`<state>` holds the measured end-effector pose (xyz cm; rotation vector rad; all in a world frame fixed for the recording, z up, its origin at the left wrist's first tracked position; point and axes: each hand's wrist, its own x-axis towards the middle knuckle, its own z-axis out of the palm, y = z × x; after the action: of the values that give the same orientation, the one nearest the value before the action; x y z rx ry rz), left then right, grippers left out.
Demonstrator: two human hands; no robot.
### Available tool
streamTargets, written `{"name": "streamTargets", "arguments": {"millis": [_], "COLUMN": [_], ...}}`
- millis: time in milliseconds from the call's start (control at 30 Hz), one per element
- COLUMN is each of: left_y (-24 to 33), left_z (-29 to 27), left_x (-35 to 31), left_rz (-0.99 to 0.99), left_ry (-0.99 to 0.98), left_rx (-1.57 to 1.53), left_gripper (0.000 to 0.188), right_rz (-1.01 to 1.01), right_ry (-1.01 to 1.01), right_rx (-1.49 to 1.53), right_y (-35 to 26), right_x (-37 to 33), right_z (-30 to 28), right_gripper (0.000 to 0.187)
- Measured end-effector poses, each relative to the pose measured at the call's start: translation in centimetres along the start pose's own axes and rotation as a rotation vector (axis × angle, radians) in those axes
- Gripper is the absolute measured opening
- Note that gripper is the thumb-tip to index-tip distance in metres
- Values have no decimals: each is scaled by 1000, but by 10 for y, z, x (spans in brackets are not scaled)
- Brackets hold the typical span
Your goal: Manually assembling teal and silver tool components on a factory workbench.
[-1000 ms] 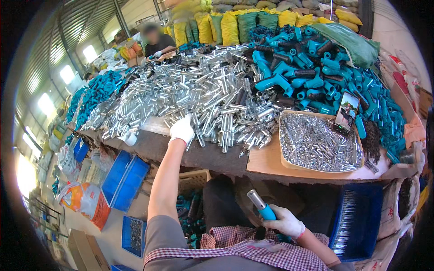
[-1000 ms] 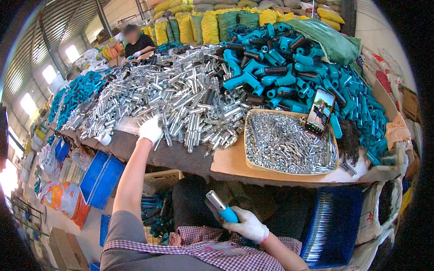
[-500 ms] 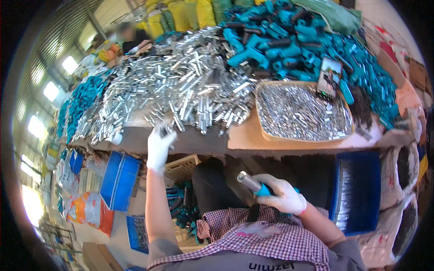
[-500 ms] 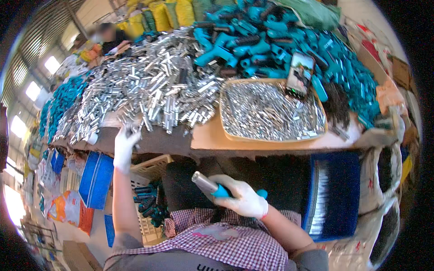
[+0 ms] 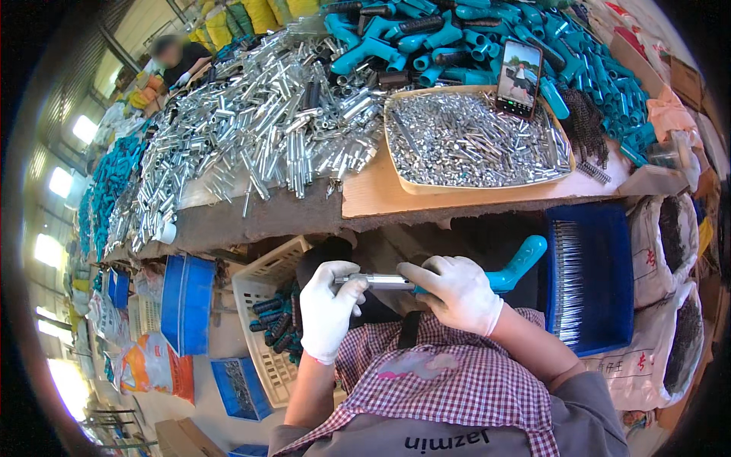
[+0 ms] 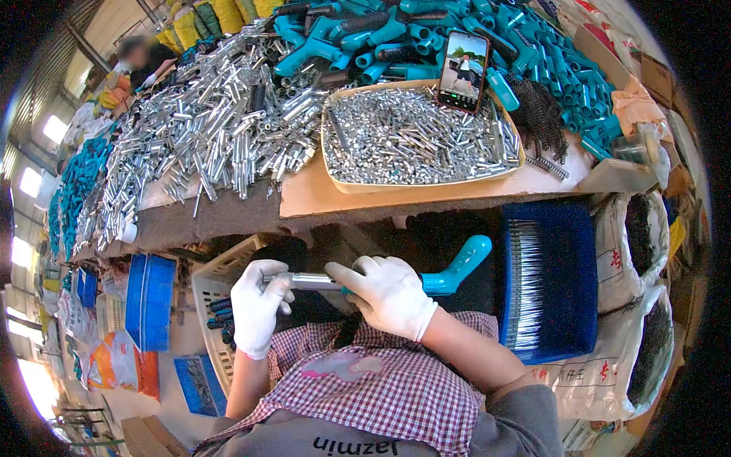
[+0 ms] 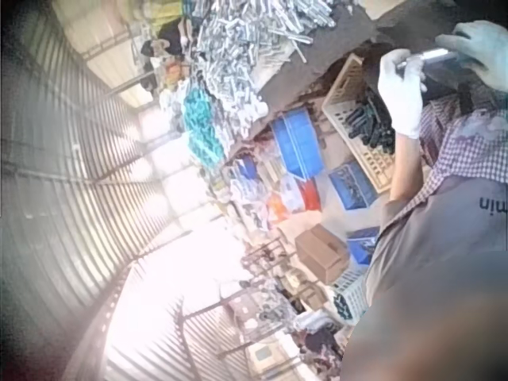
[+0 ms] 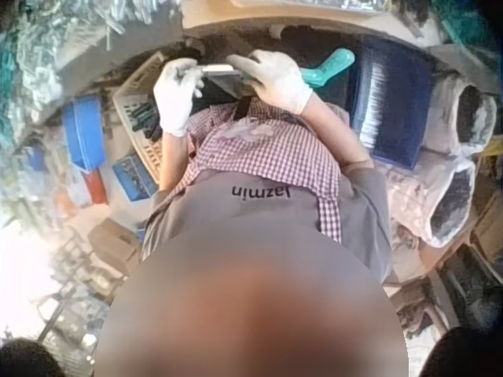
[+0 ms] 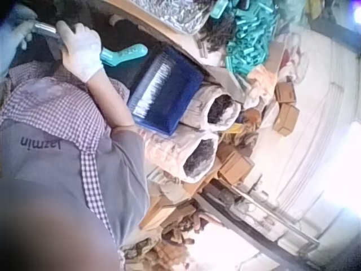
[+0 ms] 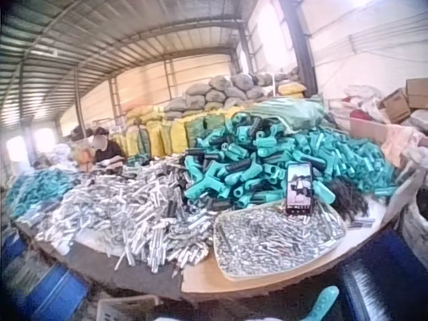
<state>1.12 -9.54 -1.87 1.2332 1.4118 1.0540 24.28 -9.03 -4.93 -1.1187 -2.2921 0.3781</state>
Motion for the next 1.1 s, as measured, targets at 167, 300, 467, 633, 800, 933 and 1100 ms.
{"name": "streamTargets", "arguments": {"millis": [167, 300, 467, 633, 800, 933, 1100], "left_y": [3, -5, 23, 13, 18, 14, 10], "left_z": [8, 1, -1, -6, -12, -3, -8], "left_x": [-3, -2, -11, -4, -2, -9, -6], "left_rz": [-57, 489, 149, 419, 739, 300, 496], "left_ry": [-12, -194, -169, -327, -281, -310, -269], "left_rx": [102, 185, 109, 477, 541, 459, 440], "left_gripper": [18, 23, 52, 35, 43, 25, 30], "right_rz": [20, 82, 146, 148, 138, 133, 98], "right_ry": [-17, -177, -244, -247, -229, -245, -196], "right_rx": [10, 366, 361, 237, 206, 184, 121], "right_y": [2, 11, 15, 7, 5, 3, 7], "right_x": [-8, -8, -9, -6, -7, -5, -6], "right_z": [-5, -12, -13, -17, -22, -20, -22], "right_gripper": [54, 43, 43, 43, 40, 40, 41]}}
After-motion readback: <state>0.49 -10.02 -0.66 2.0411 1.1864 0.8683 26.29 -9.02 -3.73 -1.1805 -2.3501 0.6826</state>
